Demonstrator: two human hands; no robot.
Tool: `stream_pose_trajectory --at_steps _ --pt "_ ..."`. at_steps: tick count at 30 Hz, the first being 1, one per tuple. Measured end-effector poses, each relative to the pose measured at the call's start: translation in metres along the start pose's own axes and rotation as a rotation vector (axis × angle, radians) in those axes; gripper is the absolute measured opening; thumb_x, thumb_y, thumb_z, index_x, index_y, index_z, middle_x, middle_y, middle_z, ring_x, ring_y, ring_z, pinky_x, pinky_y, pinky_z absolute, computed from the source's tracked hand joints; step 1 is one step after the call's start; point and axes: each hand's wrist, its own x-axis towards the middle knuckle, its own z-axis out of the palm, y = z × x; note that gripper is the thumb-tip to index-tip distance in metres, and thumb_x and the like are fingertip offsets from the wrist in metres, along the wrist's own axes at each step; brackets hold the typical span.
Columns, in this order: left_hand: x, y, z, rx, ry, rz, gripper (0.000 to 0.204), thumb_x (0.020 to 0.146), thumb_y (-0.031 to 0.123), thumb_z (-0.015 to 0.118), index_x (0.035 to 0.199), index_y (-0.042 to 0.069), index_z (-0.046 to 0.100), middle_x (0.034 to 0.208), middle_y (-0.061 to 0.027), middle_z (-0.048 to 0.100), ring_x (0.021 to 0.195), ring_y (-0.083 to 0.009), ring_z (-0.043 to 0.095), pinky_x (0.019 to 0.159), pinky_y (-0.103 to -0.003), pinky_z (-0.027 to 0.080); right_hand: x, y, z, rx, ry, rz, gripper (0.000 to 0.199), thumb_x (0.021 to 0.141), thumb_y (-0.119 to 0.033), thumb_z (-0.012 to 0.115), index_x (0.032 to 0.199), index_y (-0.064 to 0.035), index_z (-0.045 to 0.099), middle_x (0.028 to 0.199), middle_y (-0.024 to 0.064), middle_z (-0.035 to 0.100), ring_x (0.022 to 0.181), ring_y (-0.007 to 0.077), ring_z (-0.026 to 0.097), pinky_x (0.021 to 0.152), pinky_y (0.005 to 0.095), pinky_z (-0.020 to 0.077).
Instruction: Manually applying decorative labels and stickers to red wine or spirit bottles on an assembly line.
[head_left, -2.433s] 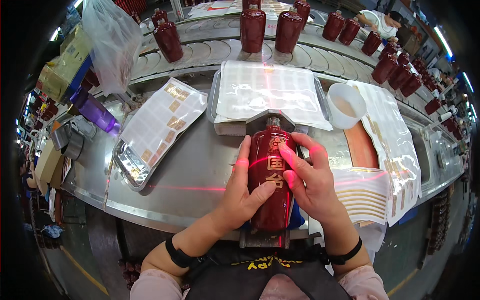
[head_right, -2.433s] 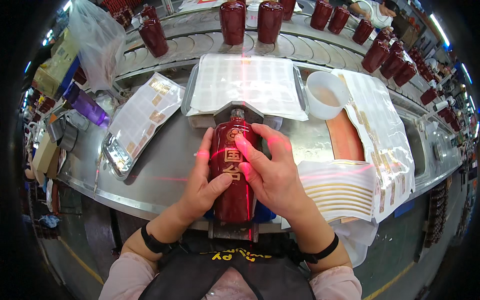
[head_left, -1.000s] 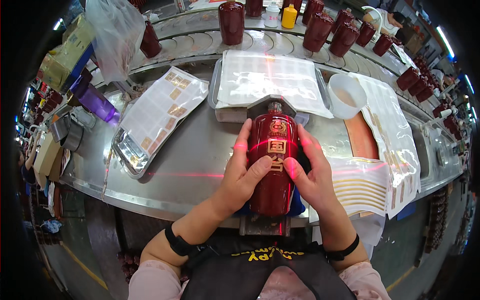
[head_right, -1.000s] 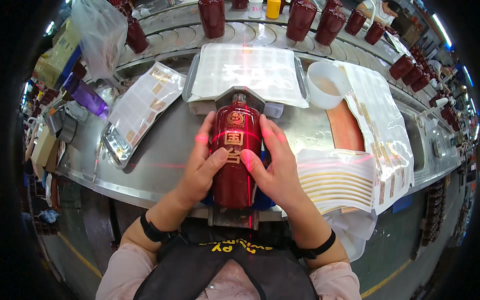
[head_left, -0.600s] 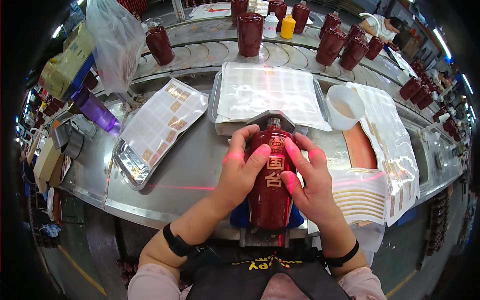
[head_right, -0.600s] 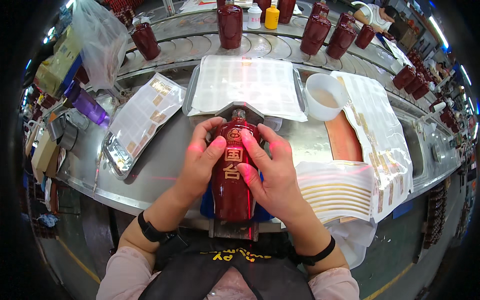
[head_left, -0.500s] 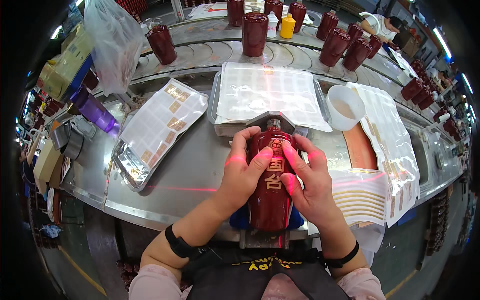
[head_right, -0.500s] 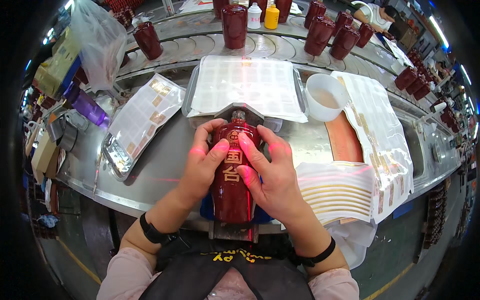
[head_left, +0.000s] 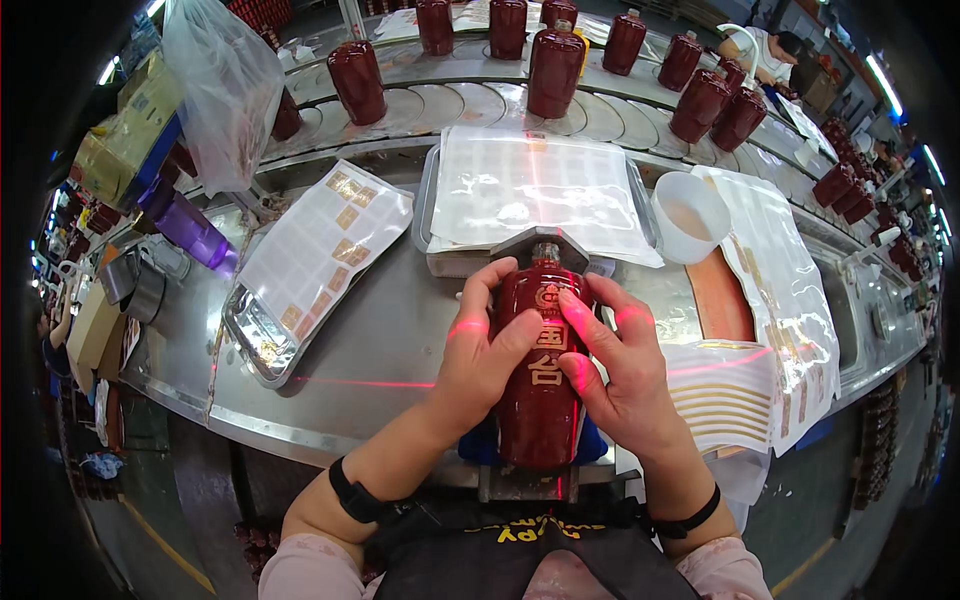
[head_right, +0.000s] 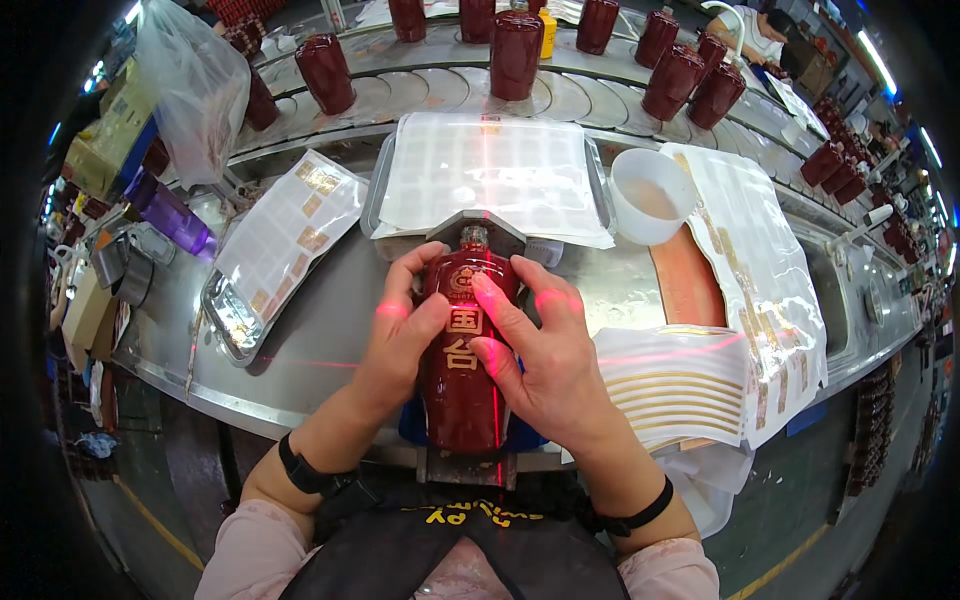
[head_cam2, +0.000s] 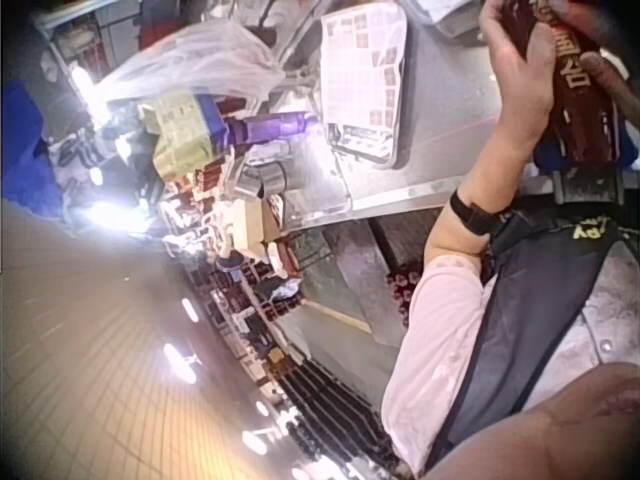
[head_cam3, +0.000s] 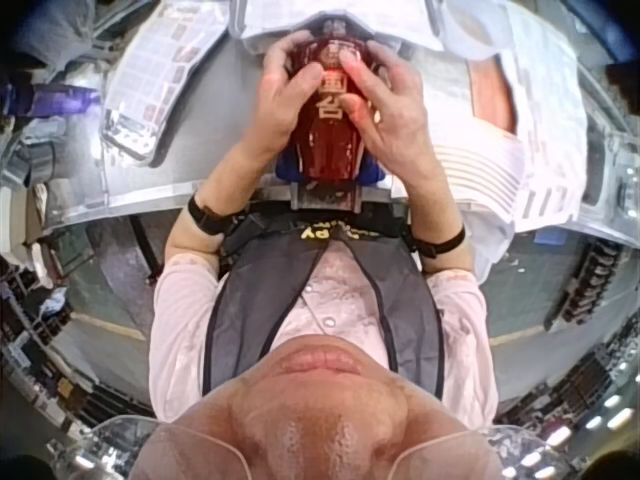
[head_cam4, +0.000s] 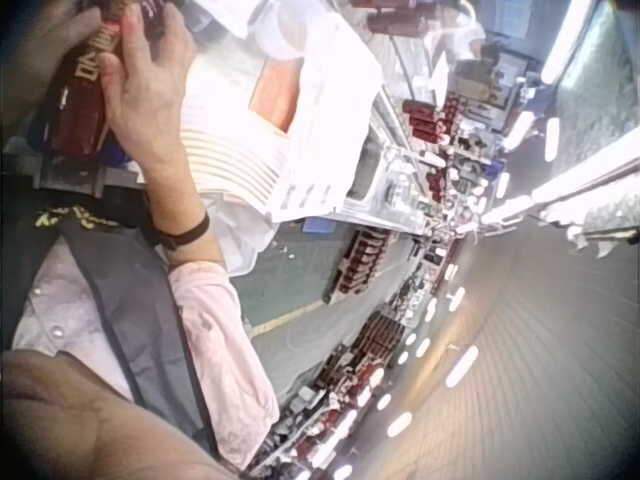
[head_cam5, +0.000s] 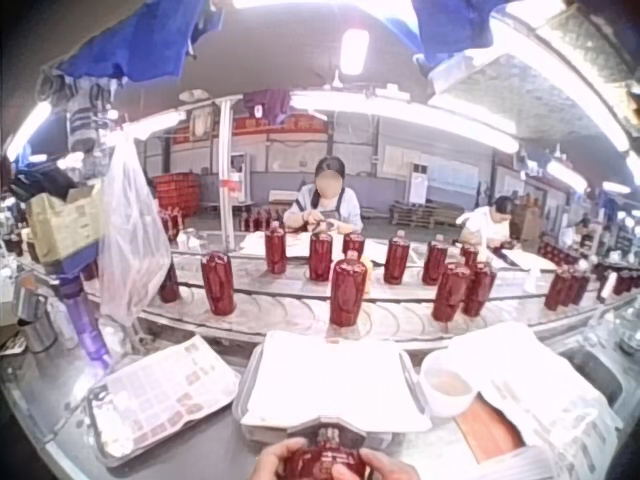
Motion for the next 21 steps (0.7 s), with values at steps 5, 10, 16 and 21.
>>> stream_pose_trajectory --at_steps 5,10,16,21 --pt "-0.002 -0.006 -0.002 0.246 0.008 0.067 0.075 0.088 0.020 0.066 0.143 -0.006 0.024 0.129 -0.0170 0.048 0.118 -0.0208 0.049 0.103 -0.033 0.039 0.000 0.000 0.000 0.008 0.001 0.009 0.049 0.084 -0.015 0.070 0.132 -0.0097 0.058 0.132 0.0245 0.047 0.120 0.0416 0.046 0.101 0.0465 0.0405" --pt "-0.003 -0.006 0.001 0.261 0.018 0.093 0.077 0.087 0.017 0.066 0.144 -0.006 0.021 0.131 -0.0189 0.046 0.121 -0.0228 0.048 0.104 -0.034 0.038 0.010 0.000 -0.015 -0.006 0.005 -0.037 0.056 0.082 -0.008 0.070 0.135 -0.0062 0.052 0.131 0.0236 0.049 0.118 0.0401 0.050 0.097 0.0439 0.0443" --pt "-0.004 -0.008 0.003 0.236 0.008 0.068 0.077 0.087 0.017 0.066 0.145 -0.006 0.020 0.134 -0.0189 0.042 0.124 -0.0230 0.045 0.106 -0.034 0.036 0.070 -0.004 -0.040 0.139 -0.176 -0.087 0.034 0.085 -0.003 0.062 0.119 -0.0024 0.055 0.095 0.0212 0.066 0.080 0.0363 0.066 0.071 0.0382 0.0526" --pt "-0.004 -0.011 0.000 0.268 0.009 0.095 0.074 0.090 0.022 0.065 0.145 -0.005 0.022 0.135 -0.0170 0.042 0.123 -0.0213 0.045 0.105 -0.033 0.036 0.072 0.004 -0.039 0.100 -0.004 0.065 0.027 0.088 -0.006 0.058 0.115 -0.0019 0.056 0.090 0.0216 0.065 0.074 0.0366 0.065 0.067 0.0417 0.0510"
